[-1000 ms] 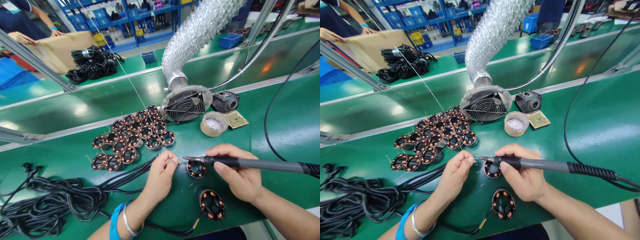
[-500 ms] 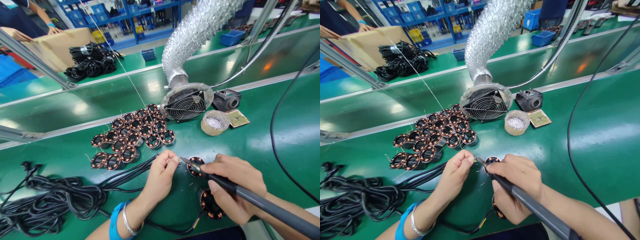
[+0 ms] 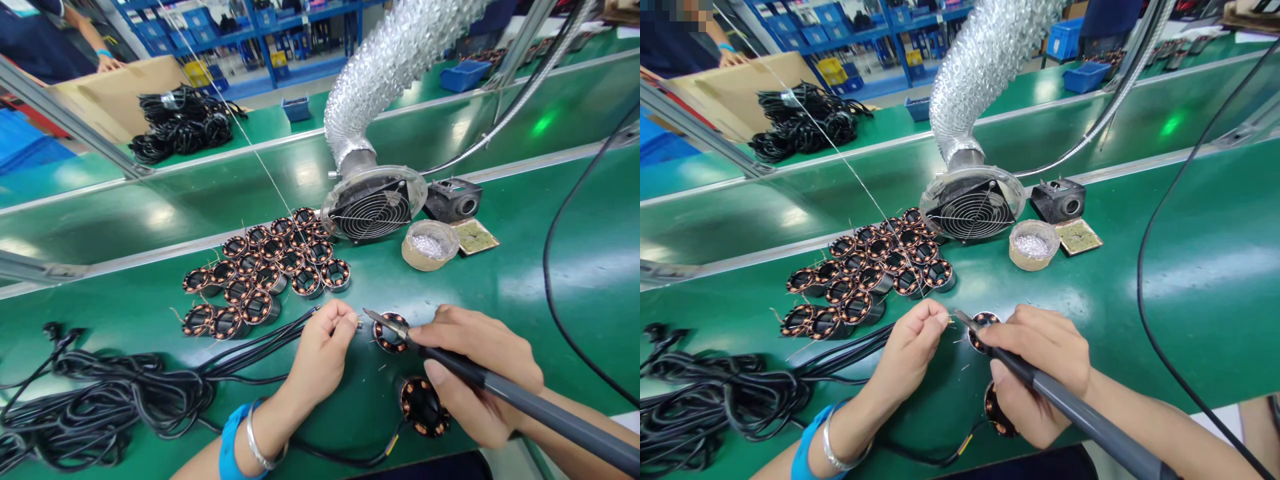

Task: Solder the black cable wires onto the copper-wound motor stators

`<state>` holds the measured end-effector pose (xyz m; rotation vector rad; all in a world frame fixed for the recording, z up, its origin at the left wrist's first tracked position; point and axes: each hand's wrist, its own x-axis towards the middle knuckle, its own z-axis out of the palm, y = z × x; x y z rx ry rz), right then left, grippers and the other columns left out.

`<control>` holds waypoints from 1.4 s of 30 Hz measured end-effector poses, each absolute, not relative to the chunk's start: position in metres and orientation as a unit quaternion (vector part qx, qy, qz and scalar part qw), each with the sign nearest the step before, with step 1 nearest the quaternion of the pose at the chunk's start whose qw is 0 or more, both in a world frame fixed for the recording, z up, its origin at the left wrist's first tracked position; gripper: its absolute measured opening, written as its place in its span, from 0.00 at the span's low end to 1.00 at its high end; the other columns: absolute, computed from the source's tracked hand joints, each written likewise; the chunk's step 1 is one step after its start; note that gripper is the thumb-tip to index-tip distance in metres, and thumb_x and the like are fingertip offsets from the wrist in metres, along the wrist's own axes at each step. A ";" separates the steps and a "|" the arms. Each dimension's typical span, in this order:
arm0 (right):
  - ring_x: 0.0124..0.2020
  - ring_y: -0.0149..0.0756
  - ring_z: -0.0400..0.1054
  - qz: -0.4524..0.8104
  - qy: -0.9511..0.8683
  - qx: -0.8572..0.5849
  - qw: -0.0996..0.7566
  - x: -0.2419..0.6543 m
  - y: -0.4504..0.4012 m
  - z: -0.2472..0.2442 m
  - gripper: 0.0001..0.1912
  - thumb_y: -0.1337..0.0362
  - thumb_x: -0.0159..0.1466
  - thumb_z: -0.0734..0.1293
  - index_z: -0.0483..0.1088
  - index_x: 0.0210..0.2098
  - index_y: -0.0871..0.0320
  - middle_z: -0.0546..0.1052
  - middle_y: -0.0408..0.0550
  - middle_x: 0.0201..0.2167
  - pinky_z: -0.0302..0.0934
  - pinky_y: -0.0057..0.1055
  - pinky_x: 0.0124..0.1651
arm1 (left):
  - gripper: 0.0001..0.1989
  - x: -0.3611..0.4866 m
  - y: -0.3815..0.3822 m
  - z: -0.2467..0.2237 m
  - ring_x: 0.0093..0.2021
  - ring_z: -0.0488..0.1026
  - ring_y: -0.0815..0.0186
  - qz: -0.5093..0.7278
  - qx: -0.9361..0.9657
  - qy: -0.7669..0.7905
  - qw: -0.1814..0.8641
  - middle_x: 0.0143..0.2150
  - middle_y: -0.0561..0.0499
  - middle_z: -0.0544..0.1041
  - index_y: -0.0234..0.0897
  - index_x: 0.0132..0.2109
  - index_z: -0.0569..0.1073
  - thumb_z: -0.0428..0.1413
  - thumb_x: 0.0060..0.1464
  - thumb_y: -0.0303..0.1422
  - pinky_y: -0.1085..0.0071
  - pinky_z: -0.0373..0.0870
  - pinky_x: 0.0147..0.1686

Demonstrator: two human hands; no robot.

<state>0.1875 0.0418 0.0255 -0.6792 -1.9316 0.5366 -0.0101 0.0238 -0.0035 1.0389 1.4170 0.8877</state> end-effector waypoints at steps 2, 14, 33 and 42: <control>0.20 0.34 0.64 0.228 -0.794 -0.277 0.491 0.188 0.042 0.024 0.18 0.73 0.57 0.61 0.70 0.45 0.56 0.75 0.47 0.25 0.60 0.32 0.21 | 0.12 -0.010 0.024 -0.003 0.20 0.45 0.73 0.374 0.443 0.600 0.551 0.20 0.61 0.52 0.38 0.30 0.64 0.50 0.60 0.39 0.75 0.44 0.21; 0.26 0.35 0.68 0.215 -0.793 -0.274 0.500 0.190 0.045 0.024 0.21 0.75 0.57 0.62 0.70 0.49 0.57 0.76 0.49 0.31 0.66 0.35 0.27 | 0.11 -0.011 0.022 -0.003 0.20 0.45 0.73 0.370 0.438 0.595 0.563 0.21 0.61 0.51 0.38 0.31 0.63 0.49 0.60 0.38 0.75 0.44 0.21; 0.21 0.26 0.60 0.226 -0.842 -0.200 0.448 0.165 0.064 0.005 0.14 0.78 0.62 0.63 0.72 0.42 0.58 0.72 0.41 0.23 0.54 0.24 0.25 | 0.15 -0.027 0.019 0.013 0.34 0.62 0.67 0.281 0.606 0.516 0.536 0.32 0.54 0.67 0.37 0.36 0.67 0.46 0.66 0.41 0.71 0.59 0.36; 0.22 0.26 0.59 0.223 -0.834 -0.214 0.457 0.164 0.059 -0.001 0.14 0.78 0.61 0.62 0.71 0.43 0.58 0.69 0.39 0.22 0.55 0.24 0.25 | 0.12 -0.020 0.014 0.020 0.35 0.64 0.67 0.285 0.656 0.555 0.425 0.33 0.53 0.67 0.37 0.35 0.67 0.46 0.66 0.36 0.71 0.59 0.37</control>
